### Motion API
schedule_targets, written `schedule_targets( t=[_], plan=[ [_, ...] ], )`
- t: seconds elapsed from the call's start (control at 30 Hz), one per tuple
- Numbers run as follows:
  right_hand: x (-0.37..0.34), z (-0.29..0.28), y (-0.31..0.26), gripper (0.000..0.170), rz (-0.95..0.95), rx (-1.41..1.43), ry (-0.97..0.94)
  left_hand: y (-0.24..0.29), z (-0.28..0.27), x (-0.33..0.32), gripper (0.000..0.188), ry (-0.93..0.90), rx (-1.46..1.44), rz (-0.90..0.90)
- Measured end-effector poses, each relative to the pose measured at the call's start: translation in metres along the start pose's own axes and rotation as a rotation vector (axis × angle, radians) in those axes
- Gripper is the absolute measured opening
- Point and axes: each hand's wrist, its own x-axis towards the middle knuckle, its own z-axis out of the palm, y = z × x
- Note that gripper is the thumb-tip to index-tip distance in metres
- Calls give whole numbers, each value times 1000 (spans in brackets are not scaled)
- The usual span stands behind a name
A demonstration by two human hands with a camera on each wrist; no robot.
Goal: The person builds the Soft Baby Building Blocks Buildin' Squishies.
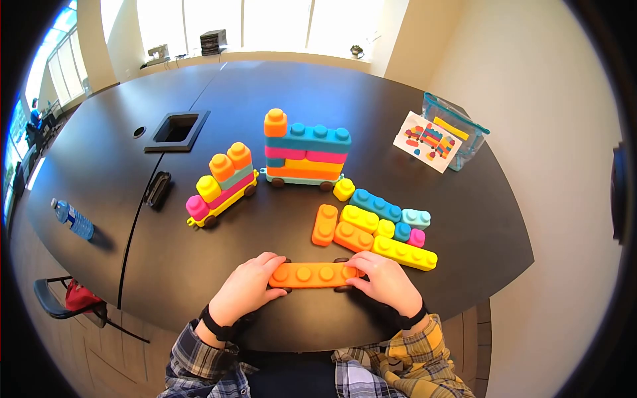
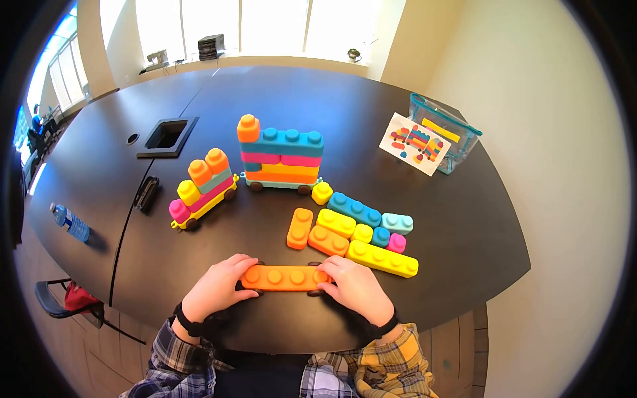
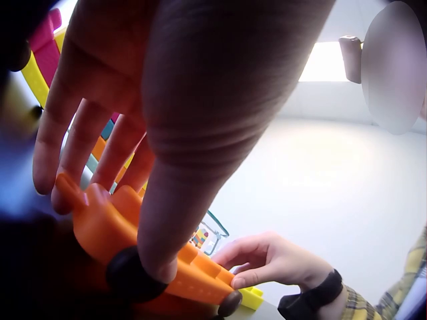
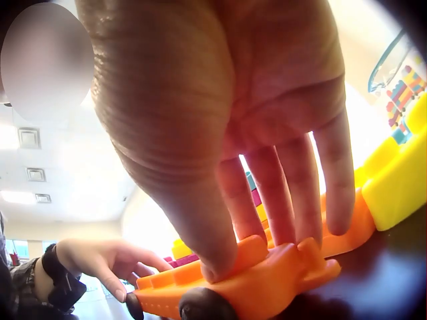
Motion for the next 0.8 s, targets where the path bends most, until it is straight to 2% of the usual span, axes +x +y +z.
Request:
schedule_targets(
  t=[0.03, 0.13, 0.17, 0.2, 0.27, 0.37, 0.5, 0.57, 0.67, 0.8],
  plan=[
    [2, -5, 1, 34, 18, 22, -38, 1, -1, 0, 63, -5, 3, -5],
    [11, -29, 19, 36, 19, -134, 131, 0, -1, 0, 63, -9, 4, -3],
    [16, -39, 26, 31, 57, -186, 239, -1, -1, 0, 63, -10, 4, -4],
    [22, -51, 34, 29, 179, -285, 251, -1, 0, 0, 63, -6, 5, 2],
    [33, -60, 69, 25, 268, -496, 261, -1, 0, 0, 63, -3, 7, 12],
    [52, -64, 101, 24, 337, -551, 188, -1, 0, 1, 64, -3, 20, 15],
    [63, -63, 109, 23, 432, -559, 28, -1, 0, -1, 64, -4, 26, 7],
    [64, -62, 109, 23, 443, -539, 32, -1, 0, 0, 64, -7, 30, 6],
    [61, -65, 101, 23, 445, -527, 58, -1, 0, -1, 64, -8, 49, 14],
    [49, -75, 80, 23, 366, -456, 323, -1, 0, -3, 65, 7, 64, 11]
  ],
)
